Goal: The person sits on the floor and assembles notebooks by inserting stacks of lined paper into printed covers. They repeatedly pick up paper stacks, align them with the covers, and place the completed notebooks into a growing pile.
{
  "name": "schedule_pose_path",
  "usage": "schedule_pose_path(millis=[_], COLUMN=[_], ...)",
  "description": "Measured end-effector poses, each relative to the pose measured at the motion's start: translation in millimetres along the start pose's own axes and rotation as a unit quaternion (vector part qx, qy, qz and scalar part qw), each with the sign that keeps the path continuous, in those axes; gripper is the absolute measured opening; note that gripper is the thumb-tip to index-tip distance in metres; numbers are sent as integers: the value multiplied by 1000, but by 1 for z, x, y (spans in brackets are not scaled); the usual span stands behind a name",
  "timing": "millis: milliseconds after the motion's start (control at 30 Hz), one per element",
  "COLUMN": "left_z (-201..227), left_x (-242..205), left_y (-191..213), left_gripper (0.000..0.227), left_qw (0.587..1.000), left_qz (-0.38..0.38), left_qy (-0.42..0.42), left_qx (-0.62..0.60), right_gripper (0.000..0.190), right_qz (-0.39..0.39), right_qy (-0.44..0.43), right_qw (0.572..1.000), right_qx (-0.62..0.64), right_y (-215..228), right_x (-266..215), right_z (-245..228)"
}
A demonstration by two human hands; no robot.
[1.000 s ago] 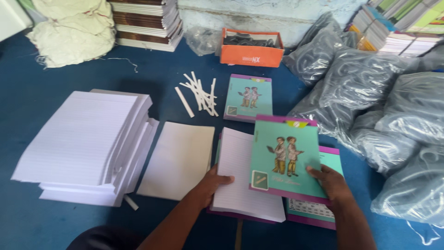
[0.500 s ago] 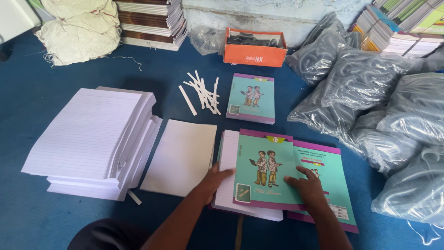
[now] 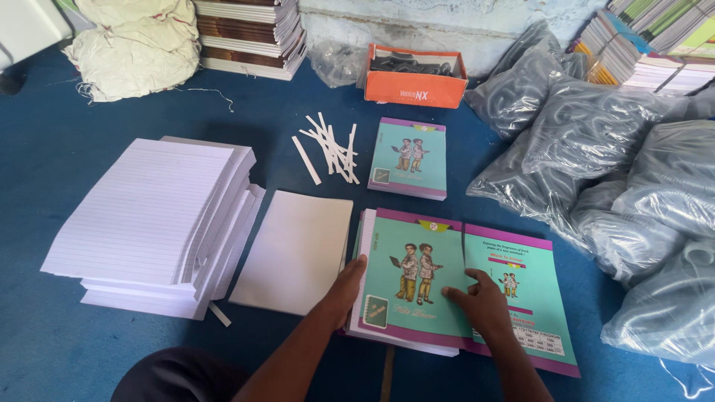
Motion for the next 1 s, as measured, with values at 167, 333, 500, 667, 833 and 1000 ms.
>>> schedule_pose_path(millis=[167,333,500,667,833,1000], left_z=[2,5,6,6,5,3], left_x=[-3,-6,-7,-7,-6,-4], left_y=[-2,-3,-3,-4,-3,-1], left_gripper=[70,71,72,74,76,76], left_qw=[1000,1000,998,999,999,998], left_qz=[5,10,22,8,7,12], left_qy=[6,16,26,8,8,15], left_qx=[1,18,46,40,47,54], right_gripper=[78,78,79,79,81,82], right_qz=[-13,-11,-13,-23,-24,-27], right_qy=[6,15,16,8,17,17], right_qw=[1000,1000,1000,1000,999,999], right_qx=[-19,-12,-15,-17,-27,-24], right_y=[-5,-7,-9,-12,-14,-15], right_x=[-6,-8,-8,-7,-8,-7], right_z=[-9,-13,-14,-12,-10,-9])
Point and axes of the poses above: each hand's wrist, its own x-axis towards the middle knuckle, its own y-axis out of the back of the hand, z = x × y, the point moved 2 cm from there along x, towards the middle knuckle, and after that the axes turned 1 degree about y, right-handed, at the moved point
